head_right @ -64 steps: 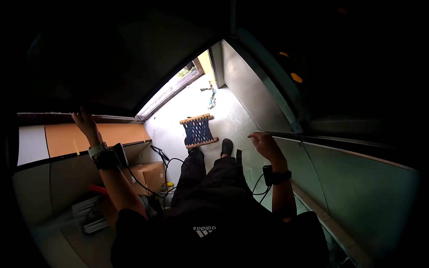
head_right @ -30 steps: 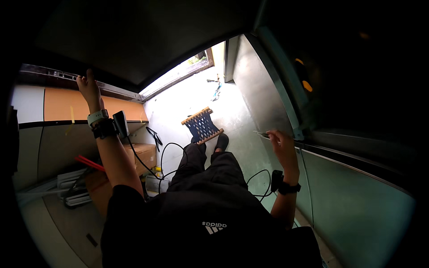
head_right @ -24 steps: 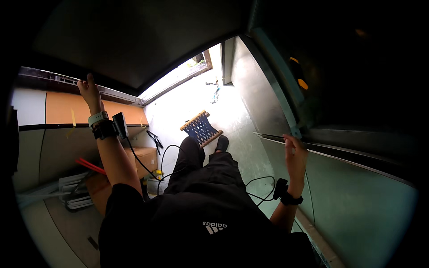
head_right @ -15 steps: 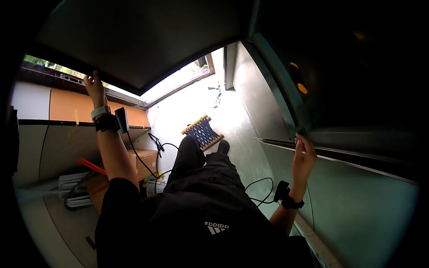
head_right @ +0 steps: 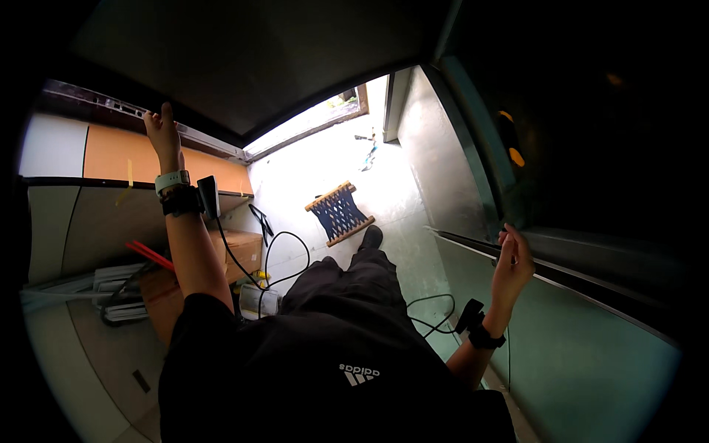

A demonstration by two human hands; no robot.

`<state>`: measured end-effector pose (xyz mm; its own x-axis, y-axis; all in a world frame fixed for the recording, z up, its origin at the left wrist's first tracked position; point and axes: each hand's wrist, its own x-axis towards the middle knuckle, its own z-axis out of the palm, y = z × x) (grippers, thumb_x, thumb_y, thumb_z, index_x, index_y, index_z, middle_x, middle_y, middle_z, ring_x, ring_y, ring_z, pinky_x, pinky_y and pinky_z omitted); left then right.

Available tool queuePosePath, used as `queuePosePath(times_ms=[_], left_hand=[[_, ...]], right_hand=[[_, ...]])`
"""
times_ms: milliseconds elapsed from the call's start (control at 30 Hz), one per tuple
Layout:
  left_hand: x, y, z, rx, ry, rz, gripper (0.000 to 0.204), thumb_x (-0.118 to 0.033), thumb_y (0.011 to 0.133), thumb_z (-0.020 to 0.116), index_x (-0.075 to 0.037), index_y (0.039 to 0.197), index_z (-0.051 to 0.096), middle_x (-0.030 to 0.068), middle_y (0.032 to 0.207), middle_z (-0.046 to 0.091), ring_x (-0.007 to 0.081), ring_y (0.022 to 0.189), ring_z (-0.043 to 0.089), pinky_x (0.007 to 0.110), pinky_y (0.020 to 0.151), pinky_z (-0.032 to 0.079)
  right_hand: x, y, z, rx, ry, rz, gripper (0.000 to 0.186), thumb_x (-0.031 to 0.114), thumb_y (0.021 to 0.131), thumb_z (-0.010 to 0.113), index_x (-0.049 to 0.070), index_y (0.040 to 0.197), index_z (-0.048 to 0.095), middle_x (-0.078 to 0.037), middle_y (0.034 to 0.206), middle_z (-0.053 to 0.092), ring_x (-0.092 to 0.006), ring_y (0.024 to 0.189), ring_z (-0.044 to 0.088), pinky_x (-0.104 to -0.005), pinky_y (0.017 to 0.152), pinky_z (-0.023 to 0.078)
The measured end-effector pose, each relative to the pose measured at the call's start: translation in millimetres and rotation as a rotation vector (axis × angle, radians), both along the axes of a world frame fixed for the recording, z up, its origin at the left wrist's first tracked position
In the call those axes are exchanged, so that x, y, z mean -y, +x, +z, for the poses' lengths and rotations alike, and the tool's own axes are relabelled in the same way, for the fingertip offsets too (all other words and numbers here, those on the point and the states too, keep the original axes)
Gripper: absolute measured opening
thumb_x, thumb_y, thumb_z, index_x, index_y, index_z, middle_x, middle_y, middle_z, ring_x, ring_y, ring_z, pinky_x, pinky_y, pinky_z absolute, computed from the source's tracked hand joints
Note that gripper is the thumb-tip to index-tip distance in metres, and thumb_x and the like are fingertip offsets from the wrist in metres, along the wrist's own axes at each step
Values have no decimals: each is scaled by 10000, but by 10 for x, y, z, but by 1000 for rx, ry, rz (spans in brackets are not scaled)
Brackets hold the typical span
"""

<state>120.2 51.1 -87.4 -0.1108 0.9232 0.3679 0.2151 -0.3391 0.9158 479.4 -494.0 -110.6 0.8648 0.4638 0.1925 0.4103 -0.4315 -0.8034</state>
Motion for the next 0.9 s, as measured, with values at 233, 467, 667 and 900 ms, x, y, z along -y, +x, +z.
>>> queuePosePath(times_ms=[233, 467, 667, 900], left_hand=[[289, 17, 114, -8, -16, -85, 282, -225, 897, 690, -57, 1002, 489, 35, 940, 544, 120, 872, 515, 256, 760, 417], [986, 2, 185, -276, 68, -1, 396, -328, 874, 719, -51, 903, 438, 62, 833, 532, 150, 779, 536, 280, 669, 455], [1195, 44, 281, -259, 85, -33, 437, -364, 872, 722, -15, 968, 476, 101, 856, 565, 203, 761, 563, 313, 671, 498], [1046, 13, 145, -240, 131, 11, 376, -263, 889, 696, 25, 1050, 515, 162, 897, 586, 270, 872, 562, 385, 784, 463]], right_hand=[[-582, 55, -124, -72, 40, 136, 217, 94, 971, 531, 22, 1111, 680, -85, 925, 704, -153, 871, 675, -277, 794, 537], [-842, -229, 25, 61, 34, 182, 197, 81, 961, 552, 20, 1096, 682, -82, 942, 700, -147, 882, 663, -270, 823, 526], [-471, -276, 331, 424, 218, -138, 200, 51, 943, 559, 18, 1103, 674, -75, 1056, 677, -152, 936, 641, -267, 818, 504], [-9, -609, 896, 583, 80, -188, 212, 46, 924, 561, 31, 1106, 668, -75, 1021, 664, -167, 880, 627, -273, 811, 487]])
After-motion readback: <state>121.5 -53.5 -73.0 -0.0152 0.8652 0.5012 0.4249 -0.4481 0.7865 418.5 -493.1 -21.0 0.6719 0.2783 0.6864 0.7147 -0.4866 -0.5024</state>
